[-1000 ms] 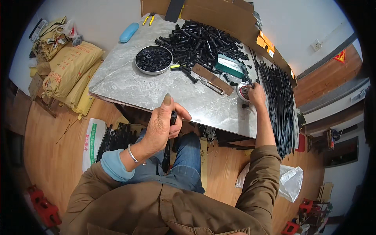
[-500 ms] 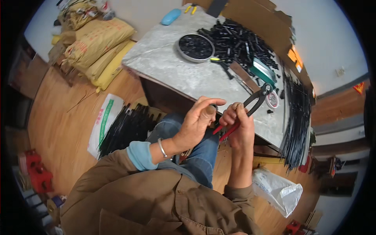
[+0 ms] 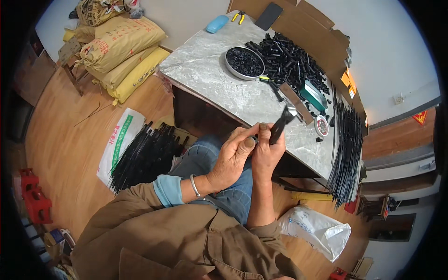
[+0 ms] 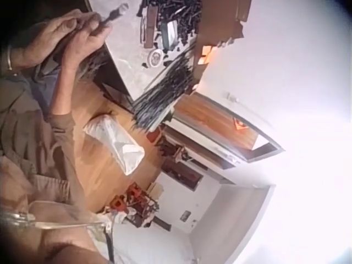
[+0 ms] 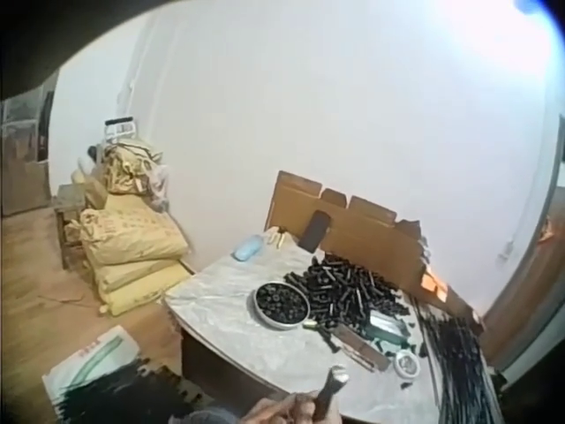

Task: Manually assembling electrical cables by attaching pins and connectors using a hand tool.

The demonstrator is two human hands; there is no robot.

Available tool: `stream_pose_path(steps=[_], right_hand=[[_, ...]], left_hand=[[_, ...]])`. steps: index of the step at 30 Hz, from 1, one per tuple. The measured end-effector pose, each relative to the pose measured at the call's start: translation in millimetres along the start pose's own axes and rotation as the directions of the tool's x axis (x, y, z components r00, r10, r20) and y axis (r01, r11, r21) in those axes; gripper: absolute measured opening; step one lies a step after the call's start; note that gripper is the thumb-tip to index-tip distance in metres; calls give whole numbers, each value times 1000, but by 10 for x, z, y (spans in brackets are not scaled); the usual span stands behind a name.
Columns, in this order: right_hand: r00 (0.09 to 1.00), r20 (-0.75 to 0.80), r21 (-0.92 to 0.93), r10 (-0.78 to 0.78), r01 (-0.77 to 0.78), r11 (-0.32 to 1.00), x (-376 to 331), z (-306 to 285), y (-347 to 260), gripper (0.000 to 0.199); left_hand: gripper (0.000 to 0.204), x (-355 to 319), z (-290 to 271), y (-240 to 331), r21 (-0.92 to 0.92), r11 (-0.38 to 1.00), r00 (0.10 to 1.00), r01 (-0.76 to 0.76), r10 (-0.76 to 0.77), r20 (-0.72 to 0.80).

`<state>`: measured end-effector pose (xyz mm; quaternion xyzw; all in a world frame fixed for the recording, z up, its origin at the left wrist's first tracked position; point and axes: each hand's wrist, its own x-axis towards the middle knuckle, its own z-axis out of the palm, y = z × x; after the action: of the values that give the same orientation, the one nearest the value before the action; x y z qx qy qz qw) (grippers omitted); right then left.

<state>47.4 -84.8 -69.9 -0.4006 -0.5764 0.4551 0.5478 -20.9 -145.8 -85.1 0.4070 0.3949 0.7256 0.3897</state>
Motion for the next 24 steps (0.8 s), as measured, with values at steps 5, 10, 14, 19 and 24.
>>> stream_pose_path(steps=[5, 10, 14, 19, 24], right_hand=[[996, 71, -153, -62, 72, 986, -21, 66, -52, 15], [990, 121, -46, 65, -60, 997, -19, 49, -110, 15], [967, 198, 5, 158, -162, 987, -5, 4, -36, 18], [901, 352, 145, 253, -320, 936, -62, -81, -90, 20], [882, 360, 84, 302, -353, 932, -132, -92, -115, 17]], left_hand=[[43, 5, -98, 57, -44, 998, 999, 38, -39, -14], [45, 34, -181, 56, -146, 987, 997, 65, -69, -21], [56, 17, -282, 61, -176, 959, 975, 222, -214, 60], [49, 55, -293, -40, -155, 973, 985, 170, -171, 7], [48, 59, -266, 2, -192, 961, 980, 199, -195, 38]])
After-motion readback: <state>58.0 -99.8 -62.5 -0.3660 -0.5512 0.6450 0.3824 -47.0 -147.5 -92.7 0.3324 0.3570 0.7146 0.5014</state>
